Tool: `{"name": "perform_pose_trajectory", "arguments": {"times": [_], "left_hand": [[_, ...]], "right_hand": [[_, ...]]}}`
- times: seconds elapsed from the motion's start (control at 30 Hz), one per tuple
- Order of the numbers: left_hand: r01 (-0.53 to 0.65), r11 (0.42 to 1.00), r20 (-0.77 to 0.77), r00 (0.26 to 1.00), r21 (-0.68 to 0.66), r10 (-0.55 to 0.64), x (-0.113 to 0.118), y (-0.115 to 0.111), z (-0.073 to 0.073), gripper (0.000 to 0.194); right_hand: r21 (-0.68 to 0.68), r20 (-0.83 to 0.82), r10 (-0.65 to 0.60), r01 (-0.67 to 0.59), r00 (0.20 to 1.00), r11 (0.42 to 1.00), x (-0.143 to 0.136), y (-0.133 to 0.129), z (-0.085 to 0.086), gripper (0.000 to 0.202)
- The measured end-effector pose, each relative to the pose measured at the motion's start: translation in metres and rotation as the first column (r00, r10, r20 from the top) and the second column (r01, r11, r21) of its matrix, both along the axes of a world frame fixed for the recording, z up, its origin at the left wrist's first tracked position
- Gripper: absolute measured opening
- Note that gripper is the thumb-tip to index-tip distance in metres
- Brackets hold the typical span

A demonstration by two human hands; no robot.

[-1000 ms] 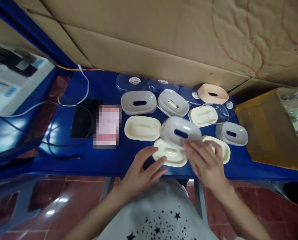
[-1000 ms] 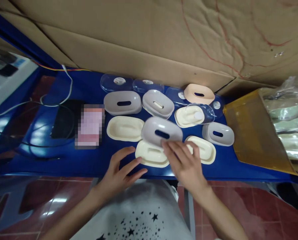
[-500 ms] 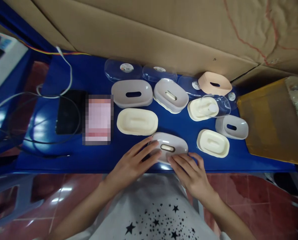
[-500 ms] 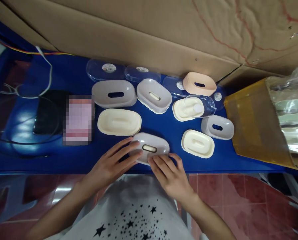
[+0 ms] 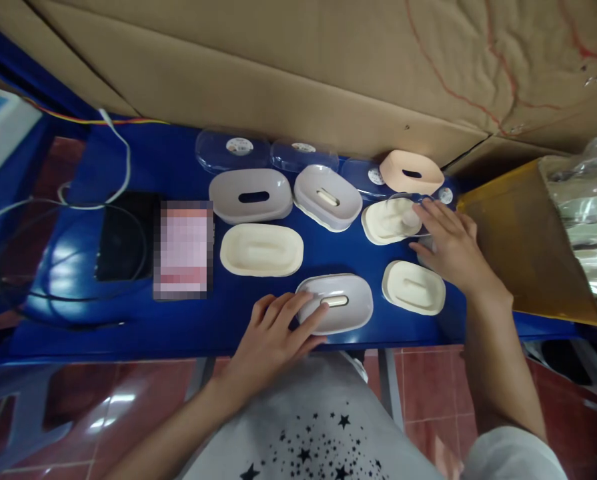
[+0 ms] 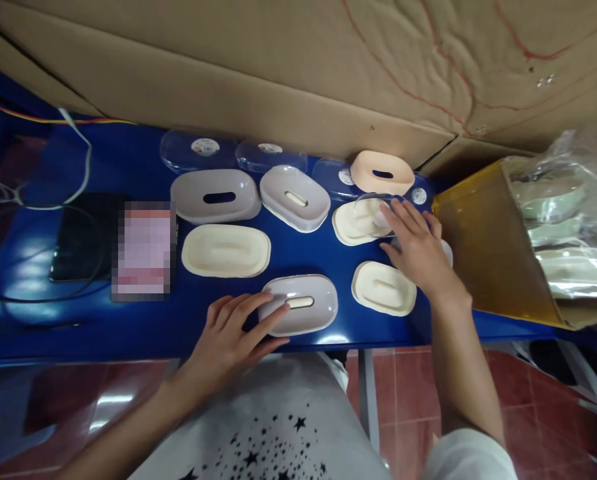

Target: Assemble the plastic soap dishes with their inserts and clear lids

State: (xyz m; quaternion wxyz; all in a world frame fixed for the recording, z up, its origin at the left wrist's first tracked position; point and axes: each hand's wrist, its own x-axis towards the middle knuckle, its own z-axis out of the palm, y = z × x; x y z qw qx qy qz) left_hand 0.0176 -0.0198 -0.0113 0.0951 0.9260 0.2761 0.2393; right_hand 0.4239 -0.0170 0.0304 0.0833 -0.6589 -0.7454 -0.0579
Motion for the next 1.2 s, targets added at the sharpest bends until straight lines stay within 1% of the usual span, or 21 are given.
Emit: {"name": "perform_pose_trajectory", "arguments": {"times": [0.07,0.13,0.2,0.27,0.3,0.33,0.37,0.43,0.47,0.53,0.6,0.67,0.73,0.8,0.87,0.93,0.97,1.0,1.07,1.13,1.2], "left_hand": [[-0.008,1.0,0.027,1.0,-0.008,0.008,0.001,-0.002,0.001,0.043],[-0.027,0.999,0.059,0.998,-0.025,0.028,0.001,0.0,0.004,0.043],[-0.048,0.998,0.096,0.994,-0.032,0.051,0.002,0.002,0.01,0.043],[-0.065,0.998,0.149,0.987,-0.009,0.066,0.007,0.005,0.018,0.047],[-0.073,0.997,0.181,0.981,0.012,0.069,0.012,0.006,0.023,0.052],[-0.067,0.997,0.206,0.977,0.044,0.057,0.016,0.007,0.029,0.058],[-0.047,0.996,0.215,0.976,0.078,0.029,0.021,0.007,0.035,0.066],[0.019,0.991,0.181,0.983,0.13,-0.043,0.029,0.009,0.048,0.076],[0.05,0.988,0.154,0.985,0.143,-0.072,0.032,0.009,0.054,0.075],[0.068,0.987,0.118,0.989,0.148,-0.086,0.034,0.012,0.066,0.068],[0.07,0.989,0.087,0.993,0.129,-0.082,0.033,0.014,0.073,0.063],[0.127,0.988,0.039,0.991,0.088,-0.131,0.031,0.016,0.073,0.063],[0.169,0.985,0.03,0.985,0.023,-0.17,0.028,0.017,0.067,0.064],[0.137,0.989,0.059,0.989,-0.059,-0.134,0.025,0.016,0.057,0.069],[0.05,0.987,0.103,0.994,-0.155,-0.034,0.021,0.014,0.045,0.075],[-0.007,0.971,0.142,0.989,-0.239,0.042,0.019,0.011,0.035,0.08],[-0.016,0.966,0.155,0.986,-0.259,0.059,0.019,0.01,0.03,0.08],[-0.017,0.965,0.164,0.985,-0.261,0.062,0.019,0.009,0.026,0.08],[-0.006,0.971,0.15,0.988,-0.238,0.043,0.02,0.008,0.02,0.076],[0.009,0.978,0.102,0.995,-0.21,0.013,0.02,0.009,0.015,0.072],[0.032,0.984,0.053,0.998,-0.173,-0.024,0.018,0.009,0.012,0.067]], "right_hand": [[-0.034,-0.044,0.066,-0.068,0.997,0.997,0.014,0.01,-0.005,0.047],[0.014,-0.078,0.102,-0.101,0.992,0.995,0.013,0.01,-0.002,0.032],[0.08,-0.094,0.099,-0.092,0.991,0.993,-0.002,0.0,0.012,0.028],[0.119,-0.127,0.099,-0.084,0.987,0.989,-0.027,-0.016,0.034,0.037],[0.104,-0.169,0.119,-0.102,0.978,0.989,-0.041,-0.024,0.047,0.044],[0.067,-0.229,0.175,-0.163,0.958,0.984,-0.055,-0.032,0.059,0.049],[-0.028,-0.301,0.208,-0.226,0.931,0.974,-0.069,-0.039,0.069,0.051],[-0.159,-0.457,0.252,-0.357,0.853,0.921,-0.089,-0.046,0.083,0.055],[-0.197,-0.521,0.246,-0.395,0.818,0.897,-0.096,-0.046,0.085,0.056],[-0.215,-0.609,0.221,-0.426,0.762,0.879,-0.103,-0.041,0.083,0.058],[-0.208,-0.661,0.219,-0.456,0.718,0.866,-0.105,-0.03,0.073,0.059],[-0.198,-0.696,0.262,-0.53,0.668,0.825,-0.105,-0.02,0.062,0.06],[-0.212,-0.703,0.285,-0.574,0.652,0.791,-0.105,-0.014,0.052,0.06],[-0.243,-0.657,0.256,-0.521,0.709,0.819,-0.106,-0.016,0.046,0.064],[-0.234,-0.581,0.243,-0.446,0.777,0.864,-0.107,-0.025,0.042,0.075],[-0.179,-0.508,0.318,-0.459,0.801,0.87,-0.108,-0.036,0.036,0.081],[-0.147,-0.471,0.374,-0.489,0.799,0.86,-0.109,-0.042,0.032,0.078],[-0.118,-0.431,0.422,-0.513,0.798,0.85,-0.109,-0.047,0.027,0.072],[-0.08,-0.351,0.467,-0.523,0.812,0.849,-0.11,-0.053,0.016,0.057],[-0.063,-0.298,0.468,-0.507,0.832,0.86,-0.111,-0.057,0.007,0.049],[-0.053,-0.272,0.465,-0.496,0.842,0.867,-0.111,-0.06,0.002,0.047]]}}
